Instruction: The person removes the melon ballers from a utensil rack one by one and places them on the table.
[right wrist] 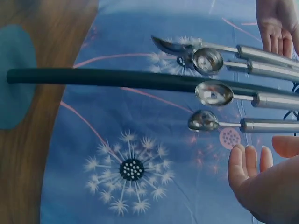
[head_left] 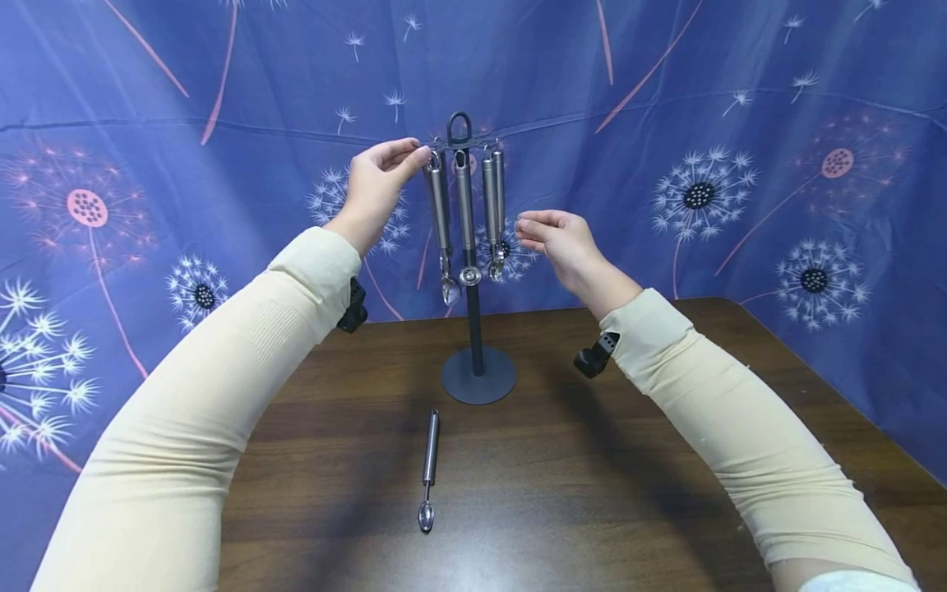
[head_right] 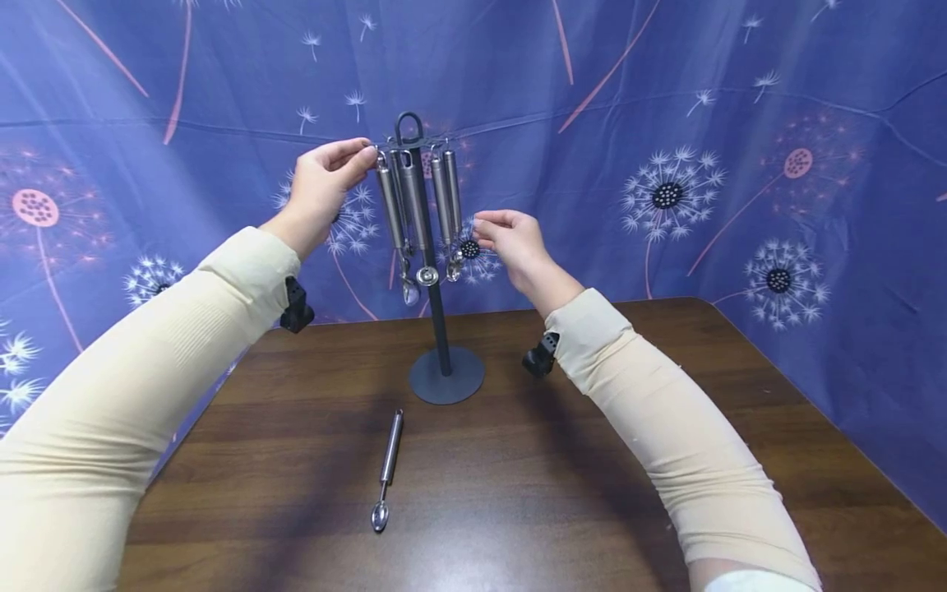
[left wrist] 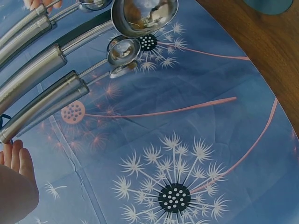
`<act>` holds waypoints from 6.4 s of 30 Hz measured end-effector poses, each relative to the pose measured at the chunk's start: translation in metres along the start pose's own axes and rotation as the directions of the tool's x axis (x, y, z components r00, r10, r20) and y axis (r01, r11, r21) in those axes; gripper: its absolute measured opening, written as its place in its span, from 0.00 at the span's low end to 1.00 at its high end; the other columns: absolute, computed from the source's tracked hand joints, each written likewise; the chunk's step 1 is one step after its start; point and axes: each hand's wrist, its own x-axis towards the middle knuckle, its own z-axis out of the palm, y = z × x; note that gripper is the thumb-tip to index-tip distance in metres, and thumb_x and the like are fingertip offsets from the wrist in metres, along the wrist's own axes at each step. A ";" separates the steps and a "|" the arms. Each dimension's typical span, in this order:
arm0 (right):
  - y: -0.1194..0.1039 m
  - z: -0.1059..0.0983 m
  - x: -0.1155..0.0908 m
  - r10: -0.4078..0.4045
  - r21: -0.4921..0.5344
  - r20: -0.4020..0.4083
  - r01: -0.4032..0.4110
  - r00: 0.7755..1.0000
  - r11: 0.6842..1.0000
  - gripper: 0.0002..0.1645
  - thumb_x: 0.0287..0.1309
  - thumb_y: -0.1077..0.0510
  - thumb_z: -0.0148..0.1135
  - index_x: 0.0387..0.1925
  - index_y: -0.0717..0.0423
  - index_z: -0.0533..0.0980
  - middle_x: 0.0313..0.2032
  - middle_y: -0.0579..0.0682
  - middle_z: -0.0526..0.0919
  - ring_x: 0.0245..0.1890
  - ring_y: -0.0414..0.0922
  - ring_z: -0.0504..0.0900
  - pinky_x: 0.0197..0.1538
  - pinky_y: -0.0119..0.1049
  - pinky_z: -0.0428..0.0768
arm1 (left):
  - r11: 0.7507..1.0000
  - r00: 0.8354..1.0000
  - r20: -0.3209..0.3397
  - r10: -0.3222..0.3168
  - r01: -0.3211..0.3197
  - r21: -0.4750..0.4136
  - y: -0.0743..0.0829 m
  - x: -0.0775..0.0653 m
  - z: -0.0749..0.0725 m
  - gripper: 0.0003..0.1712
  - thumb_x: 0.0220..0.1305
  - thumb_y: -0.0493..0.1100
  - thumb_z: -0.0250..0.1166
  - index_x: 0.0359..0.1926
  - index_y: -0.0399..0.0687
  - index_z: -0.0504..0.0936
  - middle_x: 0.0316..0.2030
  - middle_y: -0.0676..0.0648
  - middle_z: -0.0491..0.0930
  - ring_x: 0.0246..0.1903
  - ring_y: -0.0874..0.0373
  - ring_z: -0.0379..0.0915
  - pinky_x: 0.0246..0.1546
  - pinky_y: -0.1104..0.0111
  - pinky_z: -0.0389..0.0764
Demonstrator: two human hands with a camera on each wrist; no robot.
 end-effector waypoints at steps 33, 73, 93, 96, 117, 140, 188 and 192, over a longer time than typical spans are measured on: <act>-0.024 0.008 0.028 -0.042 -0.114 0.099 0.053 0.994 0.992 0.23 0.66 0.60 0.59 0.61 0.58 0.73 0.47 0.47 0.79 0.52 0.43 0.77 0.62 0.42 0.75 | 1.000 1.000 -0.007 0.007 -0.007 -0.007 -0.003 0.000 0.001 0.26 0.63 0.48 0.67 0.59 0.43 0.78 0.55 0.45 0.80 0.55 0.60 0.75 0.59 0.76 0.72; 0.002 -0.012 0.015 0.023 -0.174 0.012 -0.020 1.000 0.985 0.25 0.66 0.58 0.59 0.62 0.62 0.69 0.43 0.46 0.76 0.46 0.42 0.77 0.59 0.42 0.79 | 1.000 1.000 -0.007 0.027 -0.027 -0.010 -0.003 -0.003 0.000 0.26 0.63 0.48 0.67 0.60 0.43 0.77 0.57 0.45 0.80 0.56 0.60 0.75 0.60 0.76 0.71; 0.022 -0.020 0.013 0.059 -0.149 0.015 -0.057 0.998 0.987 0.26 0.66 0.59 0.58 0.62 0.65 0.68 0.42 0.46 0.75 0.40 0.41 0.75 0.59 0.43 0.78 | 0.998 0.998 -0.047 0.037 -0.040 -0.049 -0.002 -0.002 0.003 0.23 0.62 0.45 0.69 0.56 0.41 0.80 0.54 0.44 0.81 0.52 0.60 0.78 0.57 0.76 0.74; 0.024 -0.021 0.012 0.061 -0.143 0.018 -0.057 0.998 0.988 0.25 0.66 0.61 0.58 0.62 0.66 0.68 0.42 0.46 0.74 0.40 0.41 0.75 0.60 0.44 0.78 | 0.998 0.998 -0.051 0.035 -0.038 -0.052 -0.001 -0.002 0.003 0.22 0.60 0.45 0.70 0.54 0.42 0.81 0.50 0.47 0.83 0.49 0.61 0.78 0.56 0.75 0.74; 0.045 -0.029 0.006 0.114 -0.176 0.013 -0.110 0.993 0.978 0.25 0.66 0.60 0.59 0.61 0.66 0.68 0.46 0.49 0.75 0.42 0.43 0.75 0.59 0.42 0.79 | 0.993 0.981 0.151 -0.119 0.119 0.009 0.011 0.004 -0.005 0.38 0.65 0.47 0.65 0.73 0.51 0.60 0.69 0.50 0.65 0.69 0.61 0.61 0.71 0.71 0.57; 0.063 -0.033 -0.006 0.149 -0.209 0.052 -0.135 0.987 0.968 0.22 0.66 0.61 0.58 0.58 0.67 0.69 0.45 0.48 0.75 0.41 0.42 0.76 0.59 0.43 0.79 | 0.988 0.935 0.326 -0.139 0.153 -0.017 0.012 0.016 -0.019 0.35 0.69 0.44 0.59 0.73 0.44 0.59 0.72 0.45 0.61 0.71 0.57 0.57 0.69 0.74 0.62; 0.114 0.005 -0.064 0.303 -0.216 0.210 -0.258 0.930 0.942 0.16 0.62 0.66 0.60 0.49 0.70 0.69 0.33 0.52 0.79 0.29 0.41 0.80 0.40 0.37 0.86 | 0.990 0.969 0.215 -0.119 0.100 0.098 0.023 0.007 -0.025 0.27 0.68 0.46 0.62 0.65 0.43 0.72 0.63 0.45 0.74 0.62 0.57 0.72 0.66 0.70 0.68; 0.120 0.010 -0.068 0.332 -0.204 0.207 -0.291 0.920 0.935 0.18 0.62 0.65 0.61 0.50 0.71 0.69 0.33 0.52 0.79 0.29 0.41 0.80 0.39 0.36 0.86 | 0.988 0.972 0.201 -0.119 0.095 0.126 0.023 0.007 -0.023 0.27 0.67 0.47 0.62 0.64 0.44 0.73 0.62 0.47 0.75 0.62 0.57 0.71 0.66 0.70 0.68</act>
